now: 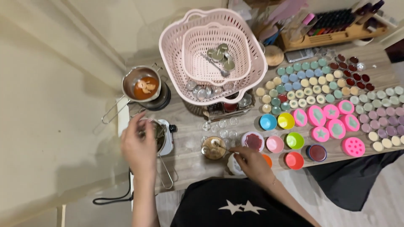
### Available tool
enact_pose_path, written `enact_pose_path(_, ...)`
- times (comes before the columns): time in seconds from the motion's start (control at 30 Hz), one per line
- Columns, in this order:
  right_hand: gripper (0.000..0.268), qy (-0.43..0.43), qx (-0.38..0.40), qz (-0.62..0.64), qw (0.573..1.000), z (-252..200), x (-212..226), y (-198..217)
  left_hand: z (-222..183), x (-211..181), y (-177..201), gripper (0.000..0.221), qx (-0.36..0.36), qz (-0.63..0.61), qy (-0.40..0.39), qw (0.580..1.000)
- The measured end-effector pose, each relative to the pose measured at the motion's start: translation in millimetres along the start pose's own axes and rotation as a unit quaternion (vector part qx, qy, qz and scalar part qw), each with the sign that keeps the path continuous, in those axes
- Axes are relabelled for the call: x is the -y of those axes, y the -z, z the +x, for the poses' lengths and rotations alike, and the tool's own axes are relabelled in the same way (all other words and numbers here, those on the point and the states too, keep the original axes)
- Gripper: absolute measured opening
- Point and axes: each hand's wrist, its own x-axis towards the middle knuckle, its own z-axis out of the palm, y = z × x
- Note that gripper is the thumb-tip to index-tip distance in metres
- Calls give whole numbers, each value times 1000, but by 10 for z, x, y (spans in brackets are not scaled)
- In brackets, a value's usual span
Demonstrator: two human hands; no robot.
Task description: Preparing and cleaning small metal candle wick holders and wicks at a workbench.
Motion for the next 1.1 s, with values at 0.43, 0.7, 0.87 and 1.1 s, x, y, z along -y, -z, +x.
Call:
enact_pose_path(0.43,30,-71,-3,9,997,-63,-30,17,1358,-1082,-2243,20,354,107,-246,896)
enact_pose_path(0.7,30,-176,-57,34,982,-263,-237,140,1378,-1009,-3033,23,316,168,-243,902)
enact_pose_path(0.87,27,-153,-76,41,984,-309,-403,233,1420,-998,-3122,19,314,161,-219,910)
enact_pose_path(1.1,32,-143,-69,51,986,-200,-339,392,1385,-1024,-2808,12,318,133,-255,904)
